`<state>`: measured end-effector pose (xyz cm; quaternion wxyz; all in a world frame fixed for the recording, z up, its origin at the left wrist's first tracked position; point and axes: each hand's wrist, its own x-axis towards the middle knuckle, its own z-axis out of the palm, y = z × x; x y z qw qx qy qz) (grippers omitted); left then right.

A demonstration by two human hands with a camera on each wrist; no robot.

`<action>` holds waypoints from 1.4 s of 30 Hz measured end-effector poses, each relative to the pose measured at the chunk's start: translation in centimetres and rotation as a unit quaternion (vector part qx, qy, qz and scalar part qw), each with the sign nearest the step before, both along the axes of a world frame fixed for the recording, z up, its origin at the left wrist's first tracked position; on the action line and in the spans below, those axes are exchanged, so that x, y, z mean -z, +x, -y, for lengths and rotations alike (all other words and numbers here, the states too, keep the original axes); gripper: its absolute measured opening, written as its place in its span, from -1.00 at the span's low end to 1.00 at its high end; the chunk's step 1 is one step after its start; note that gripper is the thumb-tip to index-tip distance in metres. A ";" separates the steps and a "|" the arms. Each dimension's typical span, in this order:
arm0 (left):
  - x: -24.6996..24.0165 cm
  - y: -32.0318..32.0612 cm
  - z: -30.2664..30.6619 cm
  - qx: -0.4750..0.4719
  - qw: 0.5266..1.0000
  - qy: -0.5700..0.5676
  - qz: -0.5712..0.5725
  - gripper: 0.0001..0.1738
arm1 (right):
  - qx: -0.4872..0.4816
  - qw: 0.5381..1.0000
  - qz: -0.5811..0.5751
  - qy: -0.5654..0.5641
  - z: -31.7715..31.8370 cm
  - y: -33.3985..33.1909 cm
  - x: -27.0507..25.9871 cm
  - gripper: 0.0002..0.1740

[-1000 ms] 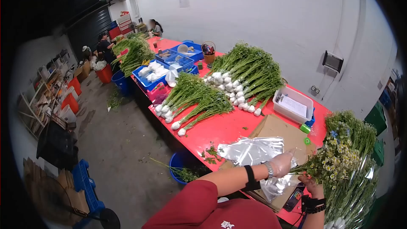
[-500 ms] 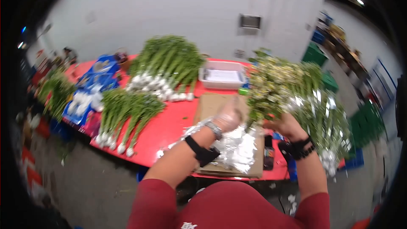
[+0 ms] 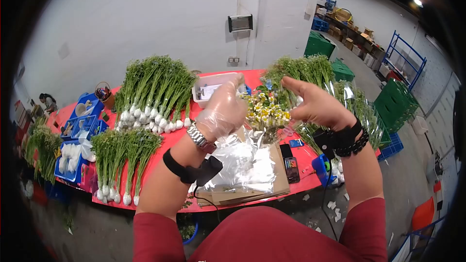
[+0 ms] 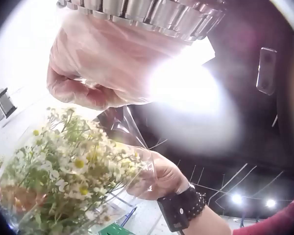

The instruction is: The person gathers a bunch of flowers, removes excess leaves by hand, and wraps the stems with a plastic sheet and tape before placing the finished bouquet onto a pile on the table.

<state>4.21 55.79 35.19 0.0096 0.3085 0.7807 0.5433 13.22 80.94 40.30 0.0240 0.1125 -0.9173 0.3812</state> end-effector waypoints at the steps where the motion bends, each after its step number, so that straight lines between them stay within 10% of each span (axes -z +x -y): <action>1: -1.1 0.1 0.3 0.004 1.000 -0.005 -0.016 -0.25 | 0.005 1.000 0.000 0.000 0.1 0.5 -0.9 0.00; 4: -2.1 1.1 1.7 -0.017 0.998 0.045 0.048 -0.02 | 0.054 0.968 0.003 -0.243 1.4 2.5 -2.2 -0.18; 5: 0.1 2.2 2.4 -0.043 0.982 0.162 -0.093 0.15 | 0.057 0.968 0.004 -0.243 1.0 3.3 -1.3 -0.18; 7: 6.6 3.6 3.4 -0.022 0.936 0.272 -0.220 0.67 | 0.120 0.869 -0.297 -0.377 -1.6 5.4 2.4 -0.32; 10: 23.1 5.4 -1.9 -0.041 0.995 0.060 -0.067 0.88 | 0.286 0.886 -0.239 -0.275 -5.4 6.6 18.4 -0.25; 13: 32.9 3.5 -6.6 0.082 0.987 -0.096 0.099 -0.09 | 0.215 0.935 0.047 -0.277 -4.2 7.5 31.9 0.04; 16: 32.8 4.5 -8.7 0.126 0.935 0.279 0.179 -0.56 | 0.178 0.982 -0.048 -0.035 -2.9 9.1 31.0 0.20; 19: 20.8 7.7 -8.8 0.073 0.928 0.290 0.220 -0.48 | 0.152 0.973 -0.174 -0.020 -4.2 8.5 28.7 0.43; 20: 19.4 8.6 -10.1 0.067 0.862 0.402 0.300 -0.46 | 0.115 0.970 -0.203 -0.063 -4.5 8.4 27.4 0.40; 23: 16.3 10.9 -13.2 0.097 0.794 0.464 0.381 -0.56 | 0.036 0.975 -0.029 -0.216 -5.6 9.7 27.3 0.38; 26: 19.1 11.0 -15.6 0.042 0.788 0.456 0.411 -0.51 | 0.055 0.959 0.203 -0.190 -8.9 11.3 29.7 -0.42; 28: 19.0 12.5 -17.4 -0.020 0.836 0.412 0.362 -0.39 | 0.069 0.947 0.214 -0.228 -11.9 13.4 31.7 -0.54; 29: 17.4 14.4 -18.8 -0.142 0.945 0.271 0.114 -0.30 | 0.075 0.954 0.189 -0.221 -13.8 14.4 32.1 -0.54; 30: 16.4 15.9 -20.8 -0.243 0.954 0.100 -0.147 -0.19 | 0.081 0.959 0.165 -0.214 -15.8 15.4 32.6 -0.54; 31: 16.9 16.8 -23.5 -0.241 0.956 0.093 -0.141 -0.19 | 0.084 0.957 0.173 -0.219 -17.7 16.0 34.3 -0.54; 32: 17.6 18.0 -26.3 -0.021 0.949 -0.116 -0.293 -0.19 | 0.053 0.969 0.146 -0.192 -19.2 16.6 37.0 -0.53; 33: 18.5 19.4 -28.8 0.208 0.835 -0.306 -0.408 -0.19 | 0.022 0.979 0.121 -0.164 -20.6 17.8 39.4 -0.52; 36: 27.1 21.6 -34.6 0.269 0.753 -0.467 -0.377 -0.32 | -0.026 0.977 0.170 -0.127 -25.9 20.5 39.3 -0.50; 39: 30.8 23.8 -38.9 0.292 0.739 -0.551 -0.255 -0.63 | 0.002 0.956 0.294 0.012 -30.8 23.5 40.2 -0.52; 42: 32.5 24.5 -41.2 0.306 0.761 -0.547 -0.169 -0.83 | 0.001 0.969 0.237 -0.076 -36.7 24.9 41.9 -0.43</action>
